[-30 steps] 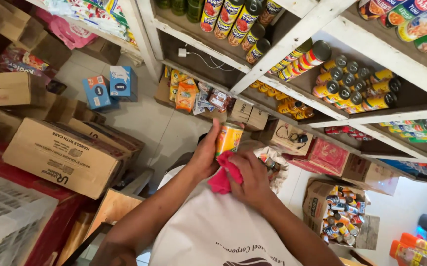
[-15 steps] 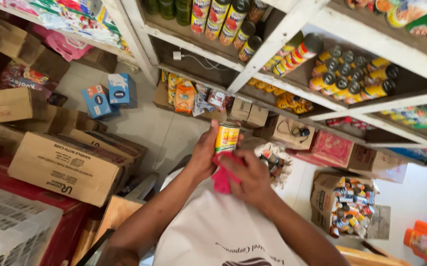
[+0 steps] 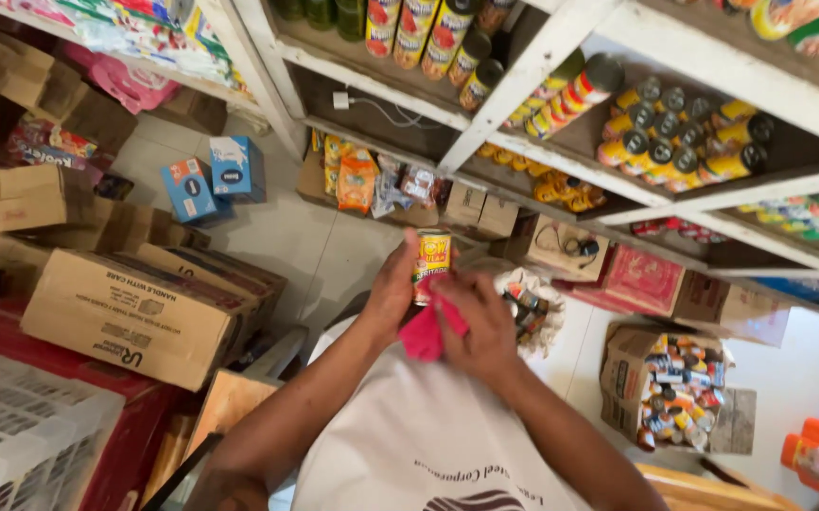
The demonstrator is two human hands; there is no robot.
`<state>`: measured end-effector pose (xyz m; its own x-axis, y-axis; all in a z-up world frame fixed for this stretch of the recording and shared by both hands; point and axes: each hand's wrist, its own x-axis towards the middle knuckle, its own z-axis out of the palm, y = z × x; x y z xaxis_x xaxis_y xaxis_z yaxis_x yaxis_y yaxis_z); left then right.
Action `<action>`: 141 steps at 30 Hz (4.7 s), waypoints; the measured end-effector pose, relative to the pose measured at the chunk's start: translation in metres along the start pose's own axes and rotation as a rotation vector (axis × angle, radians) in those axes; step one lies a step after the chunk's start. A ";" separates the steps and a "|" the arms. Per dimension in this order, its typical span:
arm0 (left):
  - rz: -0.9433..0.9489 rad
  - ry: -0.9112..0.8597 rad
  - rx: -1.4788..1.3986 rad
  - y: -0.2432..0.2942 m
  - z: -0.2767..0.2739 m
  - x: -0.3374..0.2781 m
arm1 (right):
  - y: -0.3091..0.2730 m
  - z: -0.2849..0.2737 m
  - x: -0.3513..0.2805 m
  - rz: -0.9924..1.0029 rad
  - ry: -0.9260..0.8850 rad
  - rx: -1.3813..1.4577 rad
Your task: Wiping down canned food items with a cloth and organizing them on shelves.
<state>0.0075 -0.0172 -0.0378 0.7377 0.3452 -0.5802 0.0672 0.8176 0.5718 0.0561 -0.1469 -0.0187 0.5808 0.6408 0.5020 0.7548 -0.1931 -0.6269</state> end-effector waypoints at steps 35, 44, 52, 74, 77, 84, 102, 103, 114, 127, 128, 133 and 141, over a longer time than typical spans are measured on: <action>0.273 -0.203 0.336 -0.023 0.003 0.019 | 0.010 0.006 0.020 0.224 -0.094 -0.003; 0.265 -0.174 0.542 -0.021 0.011 0.003 | 0.016 0.000 0.048 0.237 -0.074 0.164; 0.235 -0.087 0.468 -0.031 -0.001 0.032 | 0.030 0.016 0.015 0.249 -0.174 0.027; 0.278 -0.165 0.362 -0.007 -0.005 0.017 | 0.055 -0.025 0.021 0.545 -0.287 0.304; 0.269 -0.189 0.347 -0.006 -0.002 0.016 | 0.056 -0.026 0.020 0.721 -0.146 0.319; 0.172 -0.200 0.378 -0.013 0.011 0.019 | 0.017 -0.009 0.038 0.348 -0.168 0.251; 0.236 -0.015 0.254 -0.010 0.010 0.037 | 0.017 0.004 0.010 0.134 -0.217 0.040; 0.232 -0.017 0.207 -0.008 0.009 0.036 | 0.016 0.002 0.008 0.112 -0.247 0.041; 0.201 -0.150 0.251 -0.010 0.006 0.031 | 0.025 -0.002 0.026 0.126 -0.264 0.125; 0.152 -0.026 0.202 -0.015 -0.009 0.027 | 0.020 -0.001 0.030 0.054 -0.299 0.094; 0.089 0.058 0.328 -0.006 -0.009 0.026 | 0.023 0.001 0.024 0.022 -0.313 0.079; 0.206 0.071 0.079 0.001 -0.016 0.031 | -0.003 0.004 0.013 -0.037 -0.385 0.086; 0.257 0.069 0.110 0.005 0.018 -0.004 | 0.030 0.005 0.022 -0.036 -0.209 0.108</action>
<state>0.0164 -0.0224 -0.0220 0.6923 0.5687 -0.4442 -0.0412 0.6456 0.7625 0.0901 -0.1349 -0.0292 0.4699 0.7877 0.3984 0.7308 -0.0940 -0.6761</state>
